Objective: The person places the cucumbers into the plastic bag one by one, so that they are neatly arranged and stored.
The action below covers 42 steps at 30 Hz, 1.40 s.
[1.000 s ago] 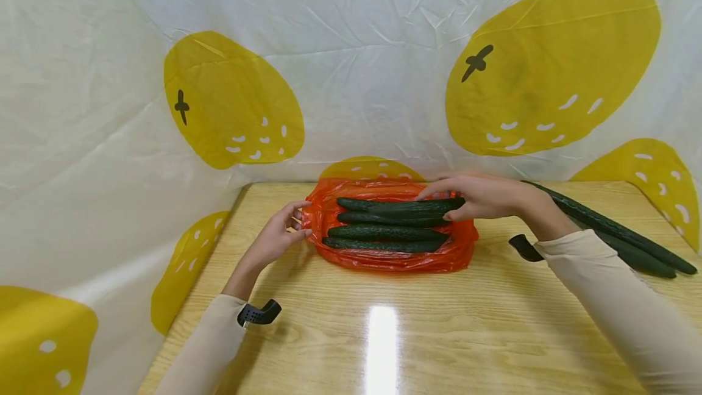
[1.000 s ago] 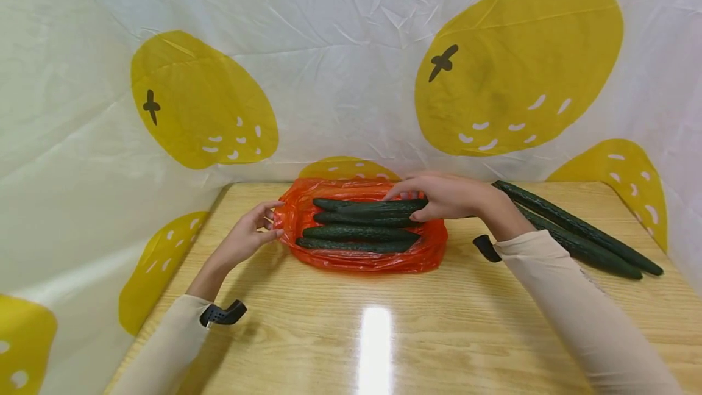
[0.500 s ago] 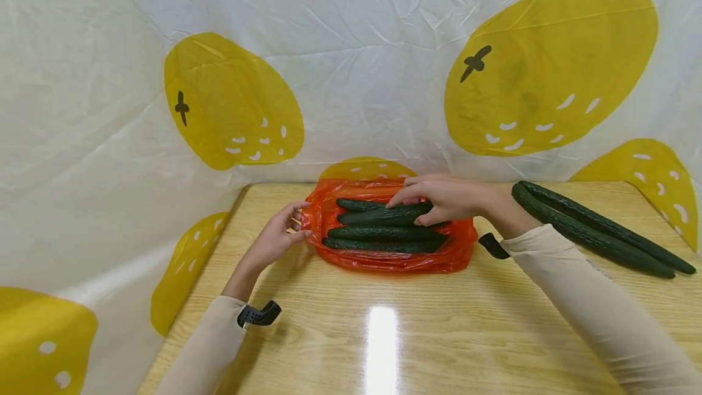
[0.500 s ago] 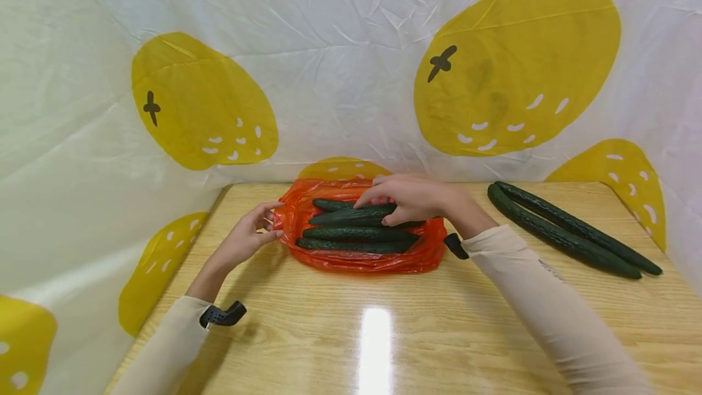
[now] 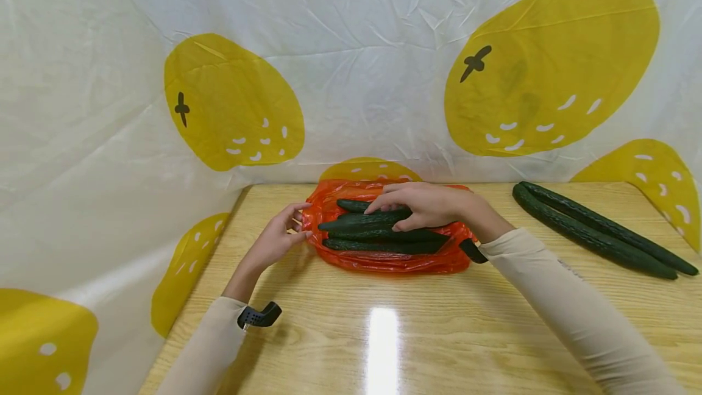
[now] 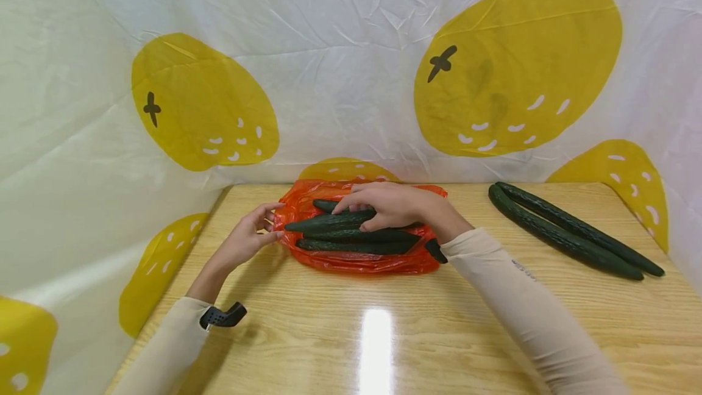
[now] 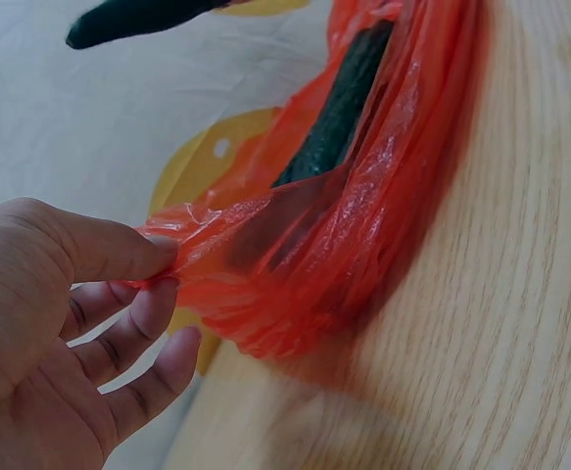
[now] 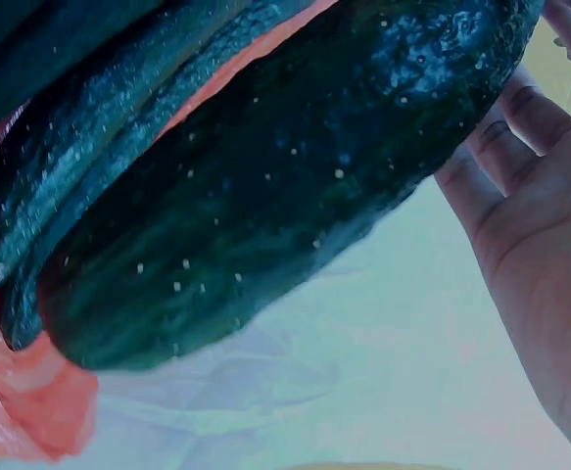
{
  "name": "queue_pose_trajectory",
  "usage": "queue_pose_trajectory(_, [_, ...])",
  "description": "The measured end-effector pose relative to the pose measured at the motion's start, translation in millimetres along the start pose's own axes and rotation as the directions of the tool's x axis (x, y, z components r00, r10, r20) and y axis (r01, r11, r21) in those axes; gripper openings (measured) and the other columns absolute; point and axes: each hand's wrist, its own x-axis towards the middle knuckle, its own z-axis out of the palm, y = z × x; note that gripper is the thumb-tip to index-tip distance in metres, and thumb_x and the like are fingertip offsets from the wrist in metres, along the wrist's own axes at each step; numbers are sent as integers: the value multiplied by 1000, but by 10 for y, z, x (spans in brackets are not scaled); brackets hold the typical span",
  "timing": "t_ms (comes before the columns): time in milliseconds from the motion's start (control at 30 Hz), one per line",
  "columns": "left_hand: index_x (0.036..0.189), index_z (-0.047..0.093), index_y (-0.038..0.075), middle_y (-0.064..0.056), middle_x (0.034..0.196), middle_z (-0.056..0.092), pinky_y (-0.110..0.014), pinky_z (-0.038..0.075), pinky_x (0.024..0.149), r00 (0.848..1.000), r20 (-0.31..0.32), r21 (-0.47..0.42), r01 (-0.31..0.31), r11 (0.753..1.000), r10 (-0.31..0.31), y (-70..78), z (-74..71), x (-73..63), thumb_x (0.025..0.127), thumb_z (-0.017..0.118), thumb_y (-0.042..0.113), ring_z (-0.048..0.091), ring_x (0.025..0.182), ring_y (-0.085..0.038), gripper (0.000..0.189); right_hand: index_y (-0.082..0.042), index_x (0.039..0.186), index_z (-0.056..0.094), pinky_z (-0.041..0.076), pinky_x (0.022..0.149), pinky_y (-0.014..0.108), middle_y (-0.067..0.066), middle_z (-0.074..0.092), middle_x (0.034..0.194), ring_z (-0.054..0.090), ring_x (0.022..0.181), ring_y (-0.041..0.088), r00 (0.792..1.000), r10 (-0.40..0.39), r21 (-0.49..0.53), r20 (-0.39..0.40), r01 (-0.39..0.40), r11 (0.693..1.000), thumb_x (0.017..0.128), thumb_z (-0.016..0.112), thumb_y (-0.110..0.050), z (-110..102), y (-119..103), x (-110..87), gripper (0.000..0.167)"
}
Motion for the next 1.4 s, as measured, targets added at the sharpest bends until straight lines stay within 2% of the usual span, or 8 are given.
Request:
queue_pose_trajectory(200, [146,49,9,-13,107,50,-25,49,66,1000,0,1,5,1000,-5,-7,11,-12,94,69,1,53,89,-28,56,-34,147,51,48,101,40,-10,55,137,57,120,12,1000,15,19,18,-15,1000,97,71,-24,95,34,45,55])
queue_pose_trajectory(400, [146,49,10,-13,106,50,-25,49,66,1000,-1,-2,8,1000,-8,-21,12,-19,95,69,1,53,90,-28,55,-30,146,53,49,98,41,-7,60,127,58,114,13,1000,16,-8,-1,-16,1000,95,73,-23,189,101,82,56])
queue_pose_trajectory(600, [145,49,9,-13,106,50,-25,49,65,1000,-7,9,1,1000,-1,-7,13,-23,94,69,1,54,90,-27,56,-27,146,54,49,97,42,-3,62,123,59,112,15,998,53,-4,27,-53,999,95,73,-23,302,173,147,55])
queue_pose_trajectory(867, [145,50,7,-14,106,51,-24,49,65,1000,-10,20,-16,1000,16,2,27,-14,92,70,-2,55,87,-24,57,-29,147,53,49,96,41,-5,61,121,58,110,14,992,113,-65,61,-109,992,96,73,-26,389,192,223,55])
queue_pose_trajectory(1133, [146,50,5,-19,108,51,-22,48,64,1000,-14,4,-25,1000,25,-7,43,-12,91,71,-3,55,87,-28,59,-30,147,53,50,90,39,-4,60,120,58,108,16,983,167,-124,82,-157,980,96,73,-28,456,169,280,55])
queue_pose_trajectory(1400, [144,51,8,-14,105,51,-24,49,64,1000,-20,39,-22,999,23,-1,39,-36,91,71,-3,56,85,-24,58,-26,145,55,51,95,42,-1,61,125,60,114,18,977,192,-149,95,-176,973,98,70,-28,508,178,264,49])
